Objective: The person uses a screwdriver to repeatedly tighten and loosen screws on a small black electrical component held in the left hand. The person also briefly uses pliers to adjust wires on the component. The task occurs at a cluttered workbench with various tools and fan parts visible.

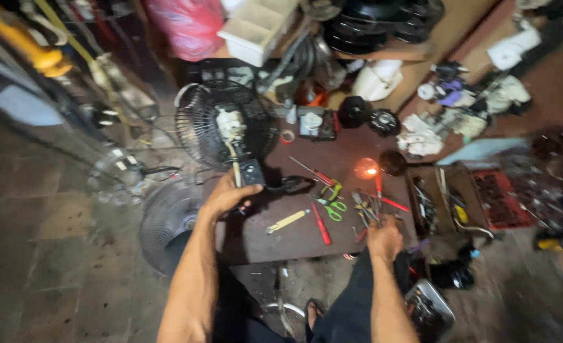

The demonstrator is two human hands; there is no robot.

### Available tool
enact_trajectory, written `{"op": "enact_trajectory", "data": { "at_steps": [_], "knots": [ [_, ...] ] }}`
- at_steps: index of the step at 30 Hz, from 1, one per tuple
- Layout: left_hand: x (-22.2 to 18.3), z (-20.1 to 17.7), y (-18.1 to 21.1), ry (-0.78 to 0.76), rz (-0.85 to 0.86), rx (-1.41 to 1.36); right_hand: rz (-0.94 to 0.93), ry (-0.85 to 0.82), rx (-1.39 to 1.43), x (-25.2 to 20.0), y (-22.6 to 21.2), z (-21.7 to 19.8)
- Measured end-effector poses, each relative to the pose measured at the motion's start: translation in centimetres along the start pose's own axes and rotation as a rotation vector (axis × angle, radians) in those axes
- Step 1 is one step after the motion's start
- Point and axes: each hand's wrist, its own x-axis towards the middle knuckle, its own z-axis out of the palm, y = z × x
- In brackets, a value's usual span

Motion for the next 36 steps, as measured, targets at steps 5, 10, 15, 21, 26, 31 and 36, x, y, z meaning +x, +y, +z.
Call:
{"op": "enact_trajectory", "data": {
  "at_steps": [5, 10, 15, 21, 26, 31, 36],
  "knots": [
    [0.1, 0.1, -0.2, -0.013, -0.018, 0.002, 0.045, 0.003, 0.031, -0.6, -0.6, -0.8],
    [0.5, 0.1, -0.5, 0.016, -0.011, 0.019, 0.032, -0.008, 0.038, -0.6, -0.6, -0.9],
    [0.1, 0.3, -0.9, -0.004, 0.048, -0.089, -0.027, 0.035, -0.085, -0.3, 0.0, -0.3],
    [-0.4, 0.4, -0.2, 0.008, 0.073, -0.063, -0.104, 0.124, -0.076, 1.7, 2.4, 2.3],
    [-0.1, 0.1, -0.2, -0.02, 0.055, -0.037, -0.067, 0.133, -0.042, 1.3, 2.0, 2.3],
    [-0.4, 0.1, 0.7, -0.035, 0.028, -0.011, -0.033, 0.069, 0.005, 1.0, 1.5, 1.6],
    [-1.2, -0.5, 1.4, -0.001, 0.016, 0.026, 0.001, 0.056, 0.001, 0.8, 1.0, 1.3]
  ]
}}
